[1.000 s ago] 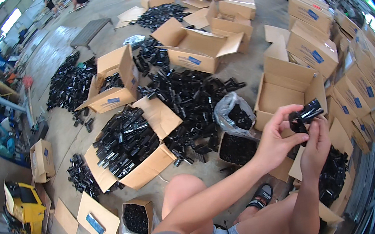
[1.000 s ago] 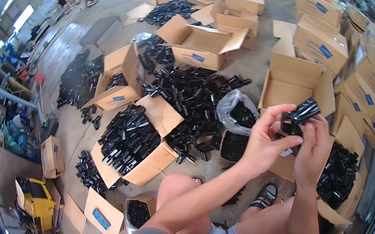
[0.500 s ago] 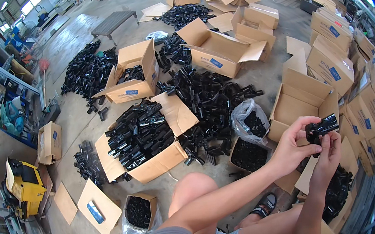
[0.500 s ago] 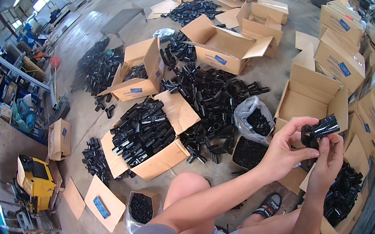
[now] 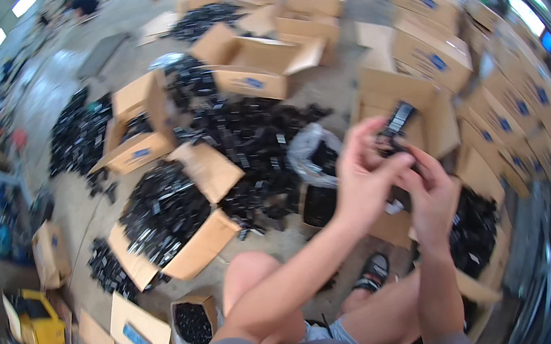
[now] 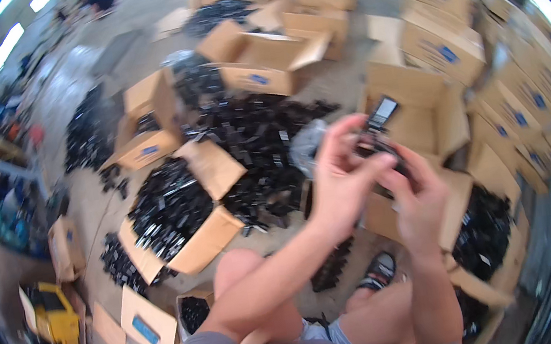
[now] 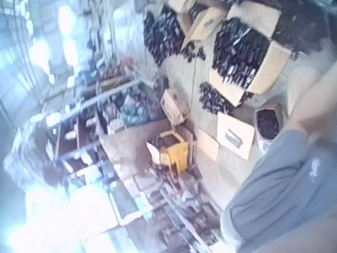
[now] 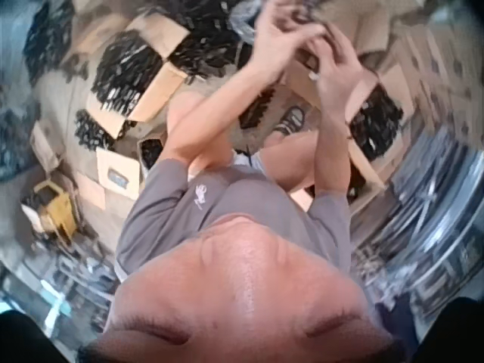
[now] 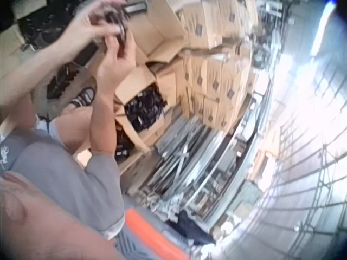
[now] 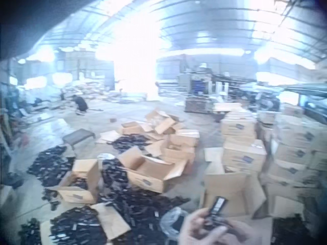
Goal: The person sits on the floor and assembles black plastic connectors by hand, inserting small components into the main bodies and sorting the finished pieces into cardboard boxes.
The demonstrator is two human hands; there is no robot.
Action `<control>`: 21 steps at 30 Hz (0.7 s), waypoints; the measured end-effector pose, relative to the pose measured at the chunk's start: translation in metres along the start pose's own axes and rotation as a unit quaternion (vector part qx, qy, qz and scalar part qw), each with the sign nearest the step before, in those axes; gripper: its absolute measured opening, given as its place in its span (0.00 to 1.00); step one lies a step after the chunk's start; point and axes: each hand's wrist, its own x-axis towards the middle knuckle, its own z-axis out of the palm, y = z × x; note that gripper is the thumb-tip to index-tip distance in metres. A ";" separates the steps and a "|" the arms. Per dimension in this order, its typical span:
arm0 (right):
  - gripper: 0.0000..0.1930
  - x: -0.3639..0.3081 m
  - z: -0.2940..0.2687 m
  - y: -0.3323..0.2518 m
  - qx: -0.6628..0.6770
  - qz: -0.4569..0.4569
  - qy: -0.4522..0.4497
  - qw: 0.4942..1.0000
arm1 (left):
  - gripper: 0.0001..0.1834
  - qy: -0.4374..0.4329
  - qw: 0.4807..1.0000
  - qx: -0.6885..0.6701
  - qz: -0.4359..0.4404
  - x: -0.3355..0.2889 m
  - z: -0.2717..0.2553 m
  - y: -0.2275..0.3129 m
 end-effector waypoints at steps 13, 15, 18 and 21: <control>0.18 0.009 -0.063 -0.005 0.090 0.161 0.022 0.983 | 0.45 -0.139 0.713 0.643 0.243 0.009 -0.002 0.033; 0.18 0.007 -0.064 -0.003 0.099 0.191 -0.022 0.976 | 0.41 -0.212 0.736 0.604 0.220 0.014 -0.014 0.032; 0.17 0.006 -0.059 -0.005 0.132 0.237 -0.048 0.961 | 0.29 -0.238 0.826 0.503 0.093 0.011 -0.020 0.021; 0.14 0.001 -0.051 -0.009 0.048 0.154 0.018 0.987 | 0.25 -0.183 0.869 0.453 -0.074 0.011 -0.018 0.018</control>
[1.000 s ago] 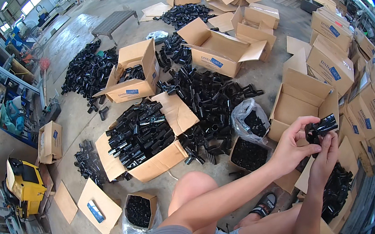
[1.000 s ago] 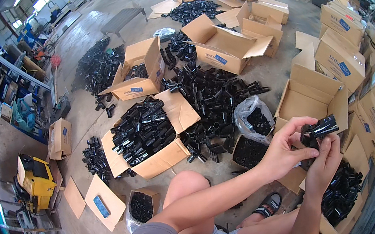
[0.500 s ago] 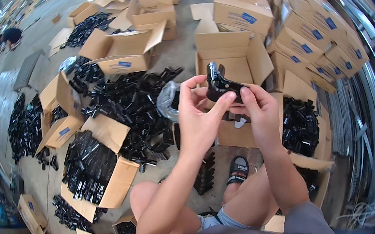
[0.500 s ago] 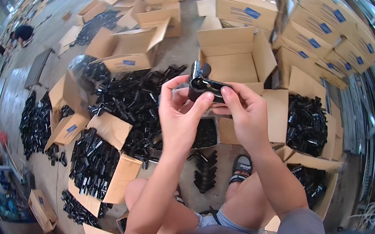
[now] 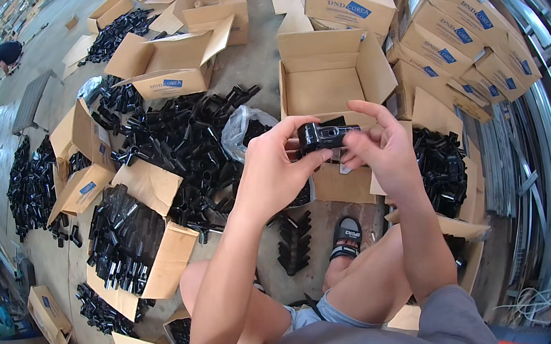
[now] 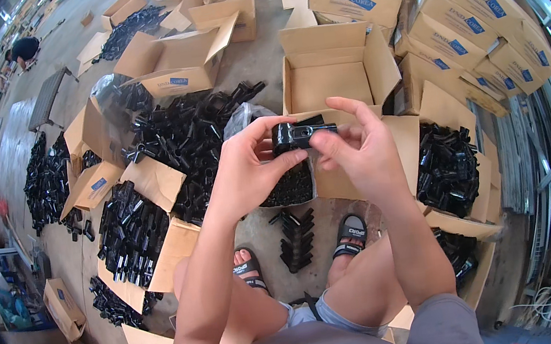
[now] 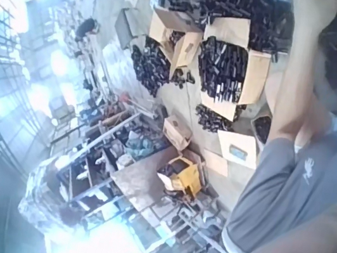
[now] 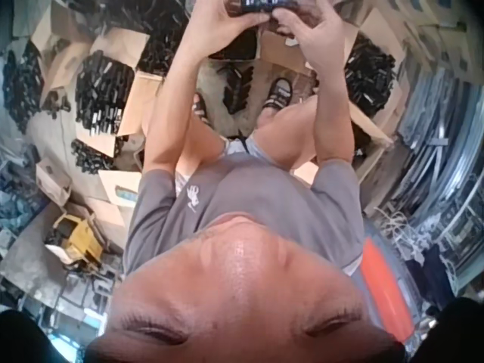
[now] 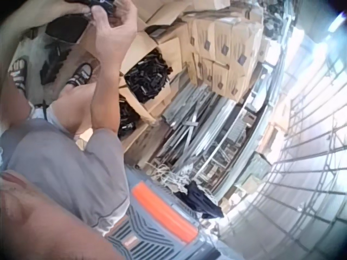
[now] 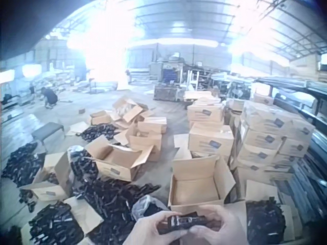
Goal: The person sits on the floor and assembles black plastic connectors by hand, inserting small components into the main bodies and sorting the finished pieces into cardboard boxes.
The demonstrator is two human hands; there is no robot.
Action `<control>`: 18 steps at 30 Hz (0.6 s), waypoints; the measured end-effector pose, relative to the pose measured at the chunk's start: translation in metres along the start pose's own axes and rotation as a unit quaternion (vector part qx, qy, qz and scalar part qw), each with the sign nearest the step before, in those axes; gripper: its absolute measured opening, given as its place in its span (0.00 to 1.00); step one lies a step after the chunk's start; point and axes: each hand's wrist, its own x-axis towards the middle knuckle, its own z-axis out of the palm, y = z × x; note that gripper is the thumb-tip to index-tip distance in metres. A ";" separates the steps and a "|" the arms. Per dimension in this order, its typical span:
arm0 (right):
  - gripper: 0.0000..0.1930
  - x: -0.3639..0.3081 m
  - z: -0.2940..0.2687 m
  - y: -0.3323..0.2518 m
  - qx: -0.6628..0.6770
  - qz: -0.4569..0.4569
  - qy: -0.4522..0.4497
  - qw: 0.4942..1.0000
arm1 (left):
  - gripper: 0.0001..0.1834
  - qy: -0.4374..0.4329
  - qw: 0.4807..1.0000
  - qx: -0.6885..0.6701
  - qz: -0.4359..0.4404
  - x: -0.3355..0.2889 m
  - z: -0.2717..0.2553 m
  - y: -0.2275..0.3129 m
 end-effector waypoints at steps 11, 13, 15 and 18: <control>0.16 -0.005 -0.012 0.010 -0.282 -0.164 -0.045 0.944 | 0.19 -0.100 0.989 -0.031 -0.099 -0.001 -0.004 -0.004; 0.16 -0.003 -0.017 0.012 -0.229 -0.113 -0.060 0.965 | 0.19 -0.106 0.991 -0.023 -0.085 0.000 -0.003 -0.003; 0.15 -0.002 -0.019 0.012 -0.173 -0.062 -0.073 0.980 | 0.20 -0.126 0.990 -0.033 -0.057 0.000 -0.004 -0.004; 0.14 -0.003 -0.018 0.011 -0.111 -0.059 -0.076 0.989 | 0.22 -0.109 0.987 -0.101 -0.062 -0.002 -0.003 -0.005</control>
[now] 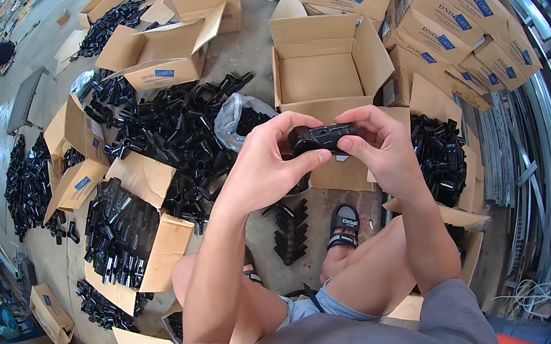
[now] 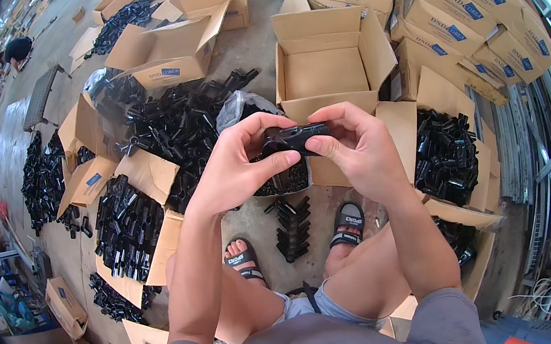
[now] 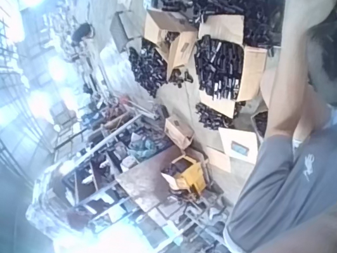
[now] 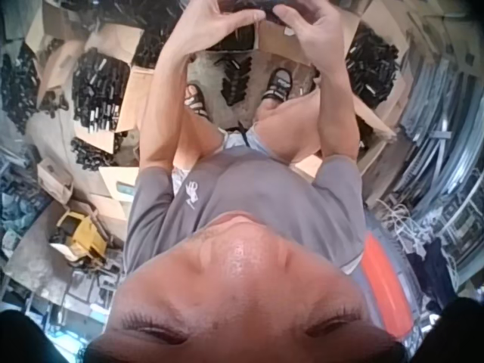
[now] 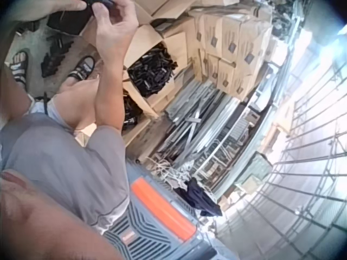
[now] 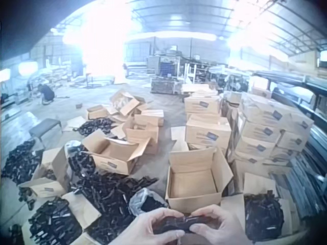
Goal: The person sits on the floor and assembles black plastic connectors by hand, inserting small components into the main bodies and sorting the finished pieces into cardboard boxes.
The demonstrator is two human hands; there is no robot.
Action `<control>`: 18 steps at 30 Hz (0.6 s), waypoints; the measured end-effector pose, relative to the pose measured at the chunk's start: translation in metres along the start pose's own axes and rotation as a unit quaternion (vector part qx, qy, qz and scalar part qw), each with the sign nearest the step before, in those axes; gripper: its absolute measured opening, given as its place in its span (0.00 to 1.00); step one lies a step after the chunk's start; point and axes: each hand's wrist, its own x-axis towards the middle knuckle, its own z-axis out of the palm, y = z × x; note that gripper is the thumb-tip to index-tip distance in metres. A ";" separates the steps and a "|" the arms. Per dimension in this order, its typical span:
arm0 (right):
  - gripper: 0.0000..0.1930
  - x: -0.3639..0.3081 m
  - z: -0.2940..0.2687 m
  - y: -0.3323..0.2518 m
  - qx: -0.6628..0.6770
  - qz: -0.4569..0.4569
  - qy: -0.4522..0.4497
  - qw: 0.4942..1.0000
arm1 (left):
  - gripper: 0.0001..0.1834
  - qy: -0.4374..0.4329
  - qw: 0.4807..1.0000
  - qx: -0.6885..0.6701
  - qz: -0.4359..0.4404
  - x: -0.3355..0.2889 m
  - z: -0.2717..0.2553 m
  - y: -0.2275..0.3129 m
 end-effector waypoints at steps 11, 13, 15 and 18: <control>0.12 -0.006 0.002 0.001 0.014 -0.048 0.062 0.997 | 0.24 0.052 0.995 0.002 0.083 0.003 0.014 0.000; 0.12 -0.006 0.001 0.003 0.012 -0.056 0.072 0.996 | 0.24 0.045 0.996 -0.025 0.076 0.008 0.016 -0.004; 0.12 -0.005 0.004 0.005 0.010 -0.065 0.078 0.995 | 0.21 0.063 0.990 -0.042 0.118 0.011 0.017 -0.010; 0.12 -0.003 0.015 0.008 0.015 -0.091 0.088 0.992 | 0.22 0.048 0.989 -0.108 0.086 0.008 0.009 -0.009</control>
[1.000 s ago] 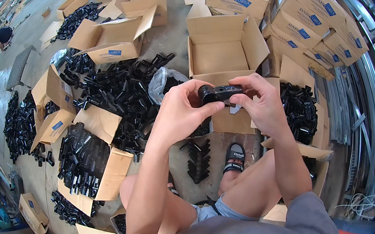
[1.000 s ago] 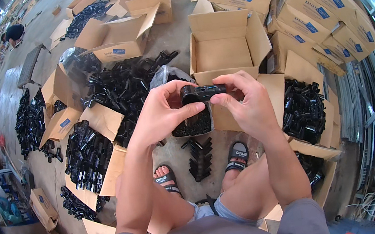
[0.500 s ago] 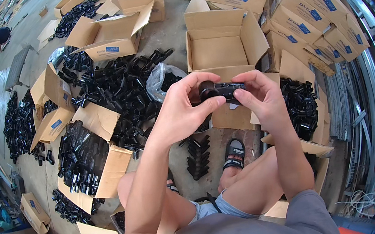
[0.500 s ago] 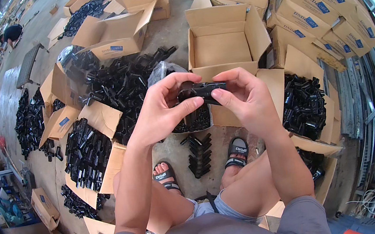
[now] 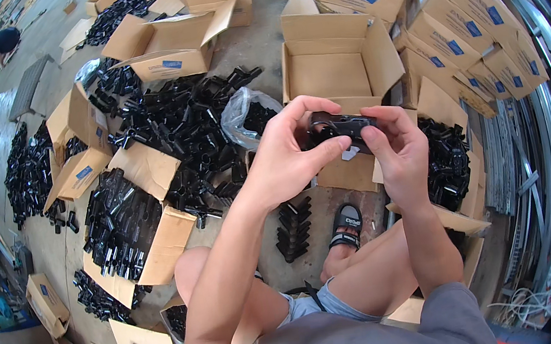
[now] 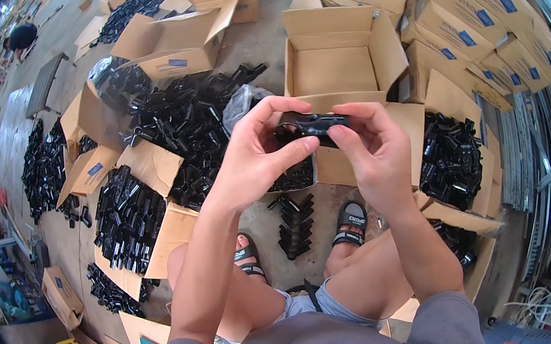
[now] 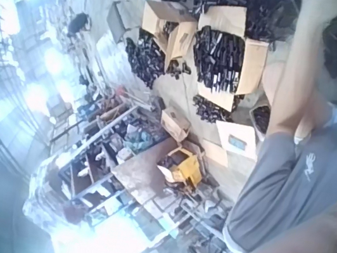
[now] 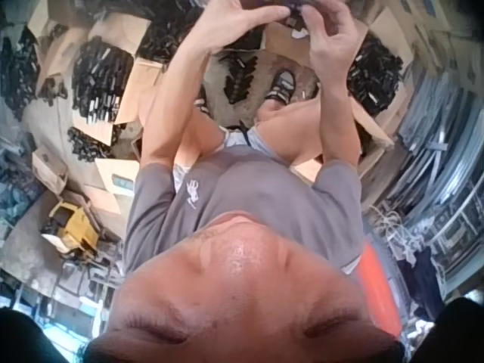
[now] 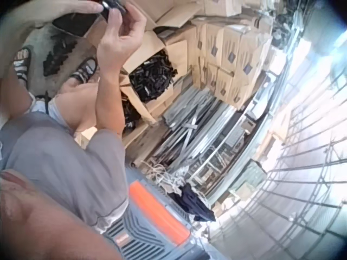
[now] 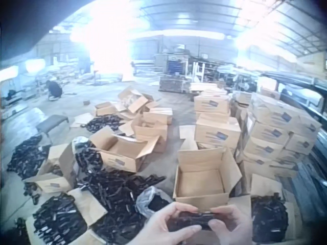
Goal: The person sits on the floor and assembles black plastic connectors by hand, inserting small components into the main bodies and sorting the finished pieces into cardboard boxes.
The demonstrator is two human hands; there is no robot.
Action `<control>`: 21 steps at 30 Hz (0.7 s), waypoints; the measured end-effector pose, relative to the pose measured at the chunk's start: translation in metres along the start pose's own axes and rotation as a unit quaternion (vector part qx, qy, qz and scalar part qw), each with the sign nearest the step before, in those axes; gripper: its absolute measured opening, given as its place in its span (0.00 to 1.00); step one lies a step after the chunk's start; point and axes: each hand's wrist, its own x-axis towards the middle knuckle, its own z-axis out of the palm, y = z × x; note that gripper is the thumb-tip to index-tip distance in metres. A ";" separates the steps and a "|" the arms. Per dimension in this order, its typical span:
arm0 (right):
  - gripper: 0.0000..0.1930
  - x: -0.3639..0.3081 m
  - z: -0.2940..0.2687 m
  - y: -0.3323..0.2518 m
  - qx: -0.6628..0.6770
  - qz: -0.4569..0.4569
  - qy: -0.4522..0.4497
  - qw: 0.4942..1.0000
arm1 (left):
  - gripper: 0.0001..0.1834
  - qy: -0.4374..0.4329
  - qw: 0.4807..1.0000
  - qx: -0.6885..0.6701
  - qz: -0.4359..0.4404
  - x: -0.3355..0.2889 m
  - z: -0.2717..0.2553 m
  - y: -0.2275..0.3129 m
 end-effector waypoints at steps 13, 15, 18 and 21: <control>0.14 -0.010 0.011 0.000 -0.076 -0.042 0.051 0.995 | 0.27 0.036 0.993 -0.101 0.046 -0.015 -0.001 0.000; 0.13 -0.008 0.016 0.003 -0.063 -0.036 0.035 0.997 | 0.26 0.057 0.994 -0.086 0.036 -0.020 -0.004 0.001; 0.13 -0.006 0.019 0.003 -0.031 -0.020 0.017 0.999 | 0.26 0.073 0.994 -0.078 0.038 -0.023 -0.009 0.003; 0.15 -0.007 0.021 -0.001 0.024 0.001 -0.007 1.000 | 0.25 0.077 0.994 -0.073 0.039 -0.027 -0.012 0.011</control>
